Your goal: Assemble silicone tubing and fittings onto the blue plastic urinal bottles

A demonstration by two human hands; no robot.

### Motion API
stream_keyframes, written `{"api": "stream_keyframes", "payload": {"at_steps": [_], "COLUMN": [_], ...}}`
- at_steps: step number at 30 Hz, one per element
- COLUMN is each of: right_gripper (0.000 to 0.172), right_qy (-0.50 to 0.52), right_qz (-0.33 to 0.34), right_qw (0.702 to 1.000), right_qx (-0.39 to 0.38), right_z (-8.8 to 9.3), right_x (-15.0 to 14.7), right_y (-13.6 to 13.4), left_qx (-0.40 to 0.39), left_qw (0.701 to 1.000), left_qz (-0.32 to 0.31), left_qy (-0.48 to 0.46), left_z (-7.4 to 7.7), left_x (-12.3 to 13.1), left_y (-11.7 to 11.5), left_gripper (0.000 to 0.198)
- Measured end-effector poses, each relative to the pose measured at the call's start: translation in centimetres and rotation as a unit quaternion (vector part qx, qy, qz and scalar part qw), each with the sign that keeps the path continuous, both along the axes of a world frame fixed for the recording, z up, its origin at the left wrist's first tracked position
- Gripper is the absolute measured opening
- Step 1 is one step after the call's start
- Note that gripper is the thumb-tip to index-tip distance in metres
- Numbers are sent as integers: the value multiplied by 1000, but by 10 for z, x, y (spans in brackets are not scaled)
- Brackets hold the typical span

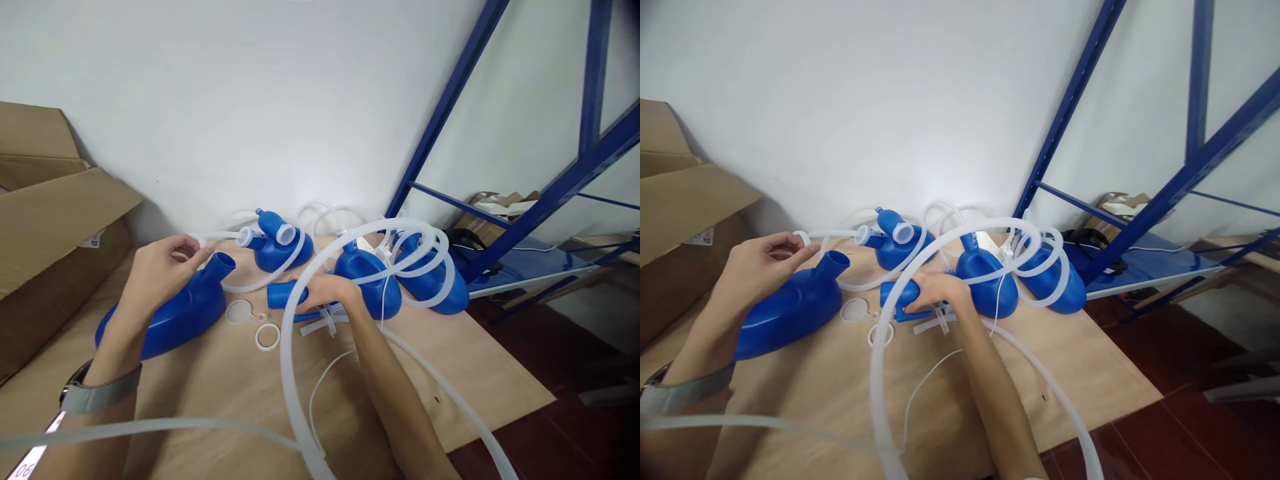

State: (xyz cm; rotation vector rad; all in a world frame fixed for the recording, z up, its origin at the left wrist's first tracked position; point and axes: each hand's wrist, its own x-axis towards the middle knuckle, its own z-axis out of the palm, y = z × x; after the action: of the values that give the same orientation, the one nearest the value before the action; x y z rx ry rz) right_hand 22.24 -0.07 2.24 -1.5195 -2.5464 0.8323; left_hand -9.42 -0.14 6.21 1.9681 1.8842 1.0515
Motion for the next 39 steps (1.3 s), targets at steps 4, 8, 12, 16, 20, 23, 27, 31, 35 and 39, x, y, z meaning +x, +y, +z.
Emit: {"api": "stream_keyframes", "payload": {"at_steps": [4, 8, 12, 16, 20, 23, 27, 31, 35, 39], "right_gripper": [79, 82, 72, 64, 70, 78, 83, 86, 88, 86], "right_qy": [-36, -43, -70, -63, -8, 12, 35, 84, 144, 209], "right_qz": [12, -2, -18, -11, -3, 13, 11, 20, 15, -22], "right_qw": [999, 999, 996, 995, 998, 1000, 998, 994, 987, 971], "right_qx": [-30, -13, -61, -76, -56, -9, 48, 60, 71, 115], "right_z": [-17, -24, -24, -22, -20, -19, -21, -21, -12, 1], "right_x": [-11, -9, -7, -7, -1, 4, 1, -7, -6, 3], "right_y": [7, 9, 8, 7, 8, 11, 12, 12, 8, 5], "left_qx": [63, 61, 87, 61, 38, 47, 25, -15, -92, -235], "left_qw": [984, 961, 955, 964, 973, 975, 973, 969, 954, 910], "left_qz": [-57, -91, -104, -100, -109, -129, -133, -126, -201, -300], "left_qy": [156, 254, 263, 239, 199, 173, 185, 212, 201, 166], "left_z": [-10, -15, -19, -22, -16, -10, -4, -2, -12, -33], "left_x": [-7, 0, 3, -3, -6, -3, 5, 9, 8, 21], "left_y": [9, 8, 10, 12, 7, 1, -3, -4, -3, -4], "left_gripper": [39, 41, 40, 36, 30, 29, 26, 35, 45, 38]}}
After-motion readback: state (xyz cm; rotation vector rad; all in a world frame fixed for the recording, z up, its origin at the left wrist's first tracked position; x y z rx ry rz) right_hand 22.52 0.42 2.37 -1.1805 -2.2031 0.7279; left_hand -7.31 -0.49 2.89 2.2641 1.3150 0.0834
